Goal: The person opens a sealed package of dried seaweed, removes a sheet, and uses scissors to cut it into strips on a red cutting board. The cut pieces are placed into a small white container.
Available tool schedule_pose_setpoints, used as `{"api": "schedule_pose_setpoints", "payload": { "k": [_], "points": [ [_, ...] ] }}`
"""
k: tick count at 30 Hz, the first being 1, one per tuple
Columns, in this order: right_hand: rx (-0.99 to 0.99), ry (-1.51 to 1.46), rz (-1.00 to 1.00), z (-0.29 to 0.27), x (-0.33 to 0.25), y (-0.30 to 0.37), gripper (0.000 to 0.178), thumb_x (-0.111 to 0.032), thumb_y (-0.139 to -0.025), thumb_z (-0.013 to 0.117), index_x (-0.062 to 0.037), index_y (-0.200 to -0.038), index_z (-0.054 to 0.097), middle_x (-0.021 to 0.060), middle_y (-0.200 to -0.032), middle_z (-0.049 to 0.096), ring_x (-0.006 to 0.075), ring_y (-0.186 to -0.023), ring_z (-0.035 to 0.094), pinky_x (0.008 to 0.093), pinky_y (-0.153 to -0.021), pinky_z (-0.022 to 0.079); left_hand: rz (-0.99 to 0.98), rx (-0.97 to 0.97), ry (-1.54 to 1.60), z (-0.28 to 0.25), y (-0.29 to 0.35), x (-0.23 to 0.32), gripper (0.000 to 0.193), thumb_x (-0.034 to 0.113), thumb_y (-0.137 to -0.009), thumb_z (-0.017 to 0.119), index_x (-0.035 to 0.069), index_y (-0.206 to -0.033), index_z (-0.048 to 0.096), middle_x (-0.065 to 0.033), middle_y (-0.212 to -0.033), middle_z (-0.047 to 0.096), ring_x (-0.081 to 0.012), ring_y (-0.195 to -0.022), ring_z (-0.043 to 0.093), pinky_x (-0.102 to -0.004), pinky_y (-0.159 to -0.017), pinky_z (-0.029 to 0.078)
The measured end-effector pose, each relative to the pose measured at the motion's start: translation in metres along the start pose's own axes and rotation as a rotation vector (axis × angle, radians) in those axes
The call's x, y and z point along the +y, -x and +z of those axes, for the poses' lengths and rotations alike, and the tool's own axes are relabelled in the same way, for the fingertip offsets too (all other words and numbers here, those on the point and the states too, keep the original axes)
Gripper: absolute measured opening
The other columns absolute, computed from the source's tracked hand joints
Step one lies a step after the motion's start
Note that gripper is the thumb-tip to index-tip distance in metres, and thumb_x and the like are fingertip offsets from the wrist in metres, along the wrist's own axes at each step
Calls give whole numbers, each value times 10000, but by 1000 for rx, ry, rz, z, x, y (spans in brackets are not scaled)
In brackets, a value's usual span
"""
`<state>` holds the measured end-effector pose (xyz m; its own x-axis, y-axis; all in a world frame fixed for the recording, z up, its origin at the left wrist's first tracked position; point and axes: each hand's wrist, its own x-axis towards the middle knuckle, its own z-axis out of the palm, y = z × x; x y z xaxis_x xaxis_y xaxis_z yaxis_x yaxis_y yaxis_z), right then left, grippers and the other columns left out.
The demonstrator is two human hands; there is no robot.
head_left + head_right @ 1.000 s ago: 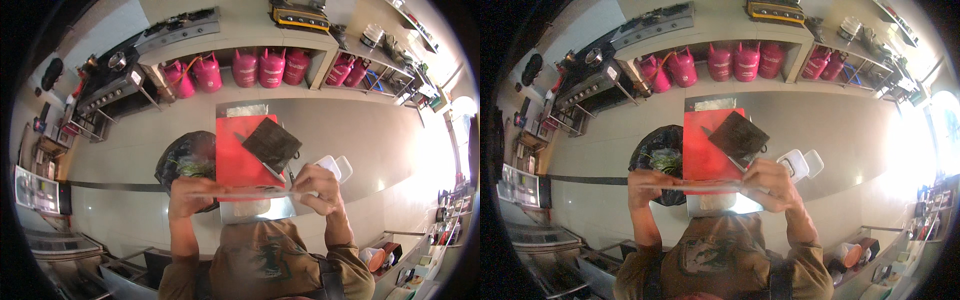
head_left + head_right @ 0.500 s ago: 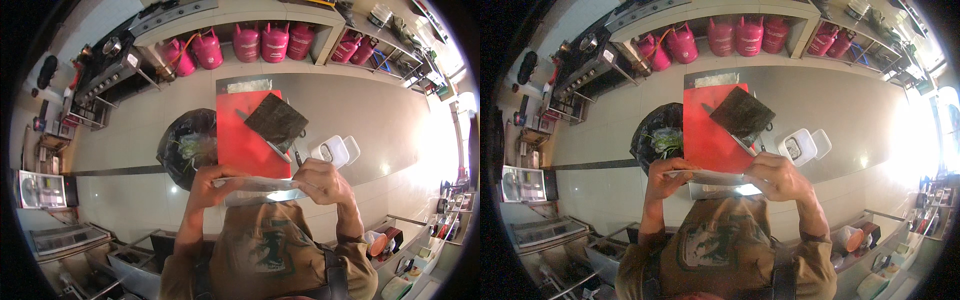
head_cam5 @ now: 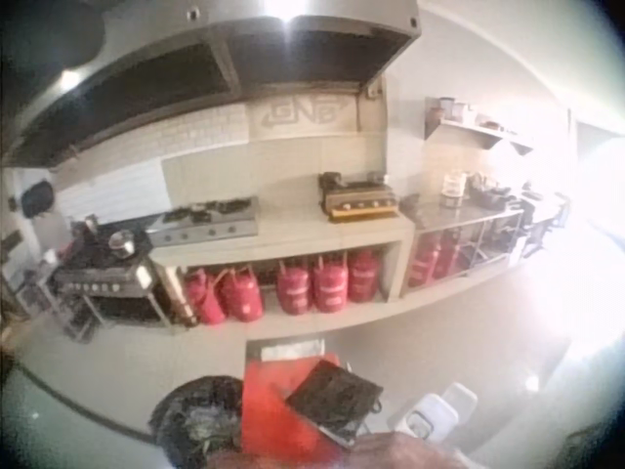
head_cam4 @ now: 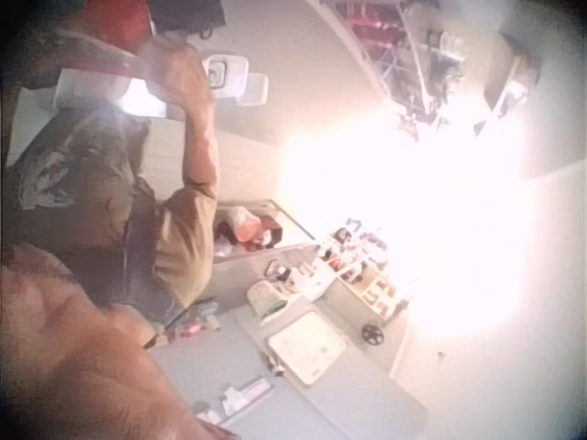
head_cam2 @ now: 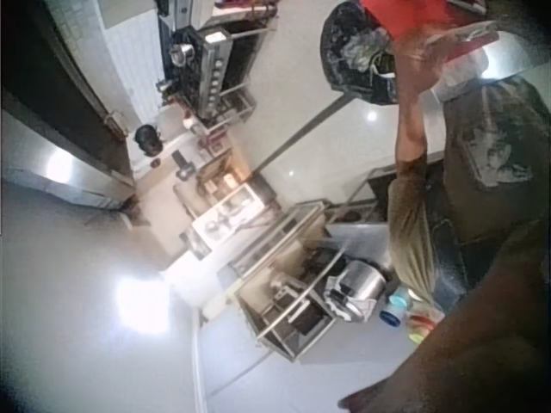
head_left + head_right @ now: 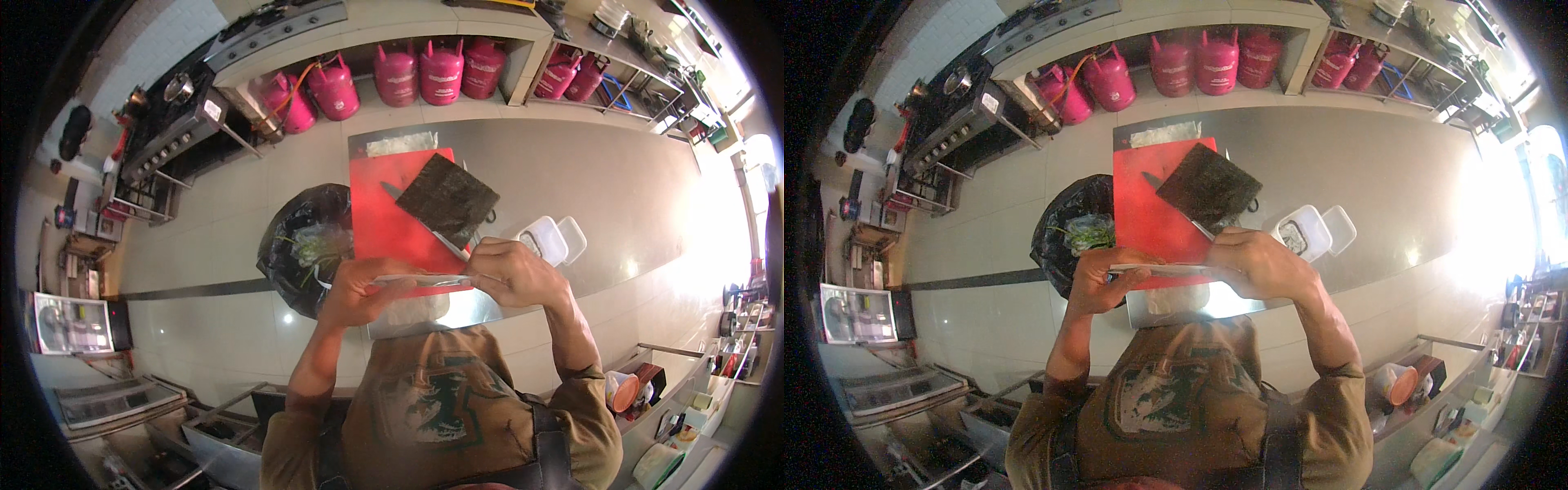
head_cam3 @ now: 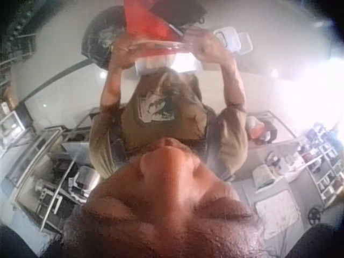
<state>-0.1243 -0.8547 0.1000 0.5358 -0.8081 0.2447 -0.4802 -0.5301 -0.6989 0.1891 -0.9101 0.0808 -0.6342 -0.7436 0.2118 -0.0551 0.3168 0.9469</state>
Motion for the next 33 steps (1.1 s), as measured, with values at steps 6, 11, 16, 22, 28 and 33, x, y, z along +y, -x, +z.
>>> {"api": "schedule_pose_setpoints", "payload": {
  "k": [6,11,16,22,28,33],
  "points": [
    [69,24,-64,10,-10,-5,102,-96,-927,739,-10,-950,690,140,-883,644,368,-868,644,479,-792,540,44,56,-95,14,0,0,144,125,-983,809,34,-1089,839,-119,-1007,841,-166,-852,786,-306,-747,601],
    [63,47,-64,16,-5,6,122,-99,-918,777,-3,-965,718,136,-894,667,347,-872,654,463,-785,543,142,-19,-137,19,0,3,184,91,-966,808,31,-1138,835,-125,-1075,841,-220,-945,819,-333,-797,627],
    [157,-90,-6,28,-10,11,73,-29,-897,769,0,-931,712,136,-891,647,354,-883,646,459,-801,540,221,-102,-210,35,-11,13,245,69,-965,790,27,-1205,814,-143,-1137,830,-279,-985,823,-338,-831,635],
    [156,-50,-80,19,-10,26,146,-93,-922,780,-18,-1046,761,138,-968,668,335,-950,670,462,-820,562,198,-187,-267,37,-16,25,220,31,-940,781,27,-1158,807,-115,-1157,823,-272,-1076,802,-384,-929,636],
    [270,-46,-27,22,-10,40,141,-167,-945,747,-54,-1030,756,126,-1000,666,336,-982,680,451,-855,588,294,-287,-463,46,-39,20,305,134,-897,839,40,-1184,790,-148,-1190,808,-305,-1058,797,-398,-863,637],
    [550,220,654,-34,7,86,184,-215,-1071,618,-58,-1079,714,158,-1048,680,320,-944,691,427,-768,595,205,-132,-255,52,-43,118,283,251,-901,845,49,-1081,762,-111,-1094,746,-332,-985,733,-423,-848,611]
  ]
}}
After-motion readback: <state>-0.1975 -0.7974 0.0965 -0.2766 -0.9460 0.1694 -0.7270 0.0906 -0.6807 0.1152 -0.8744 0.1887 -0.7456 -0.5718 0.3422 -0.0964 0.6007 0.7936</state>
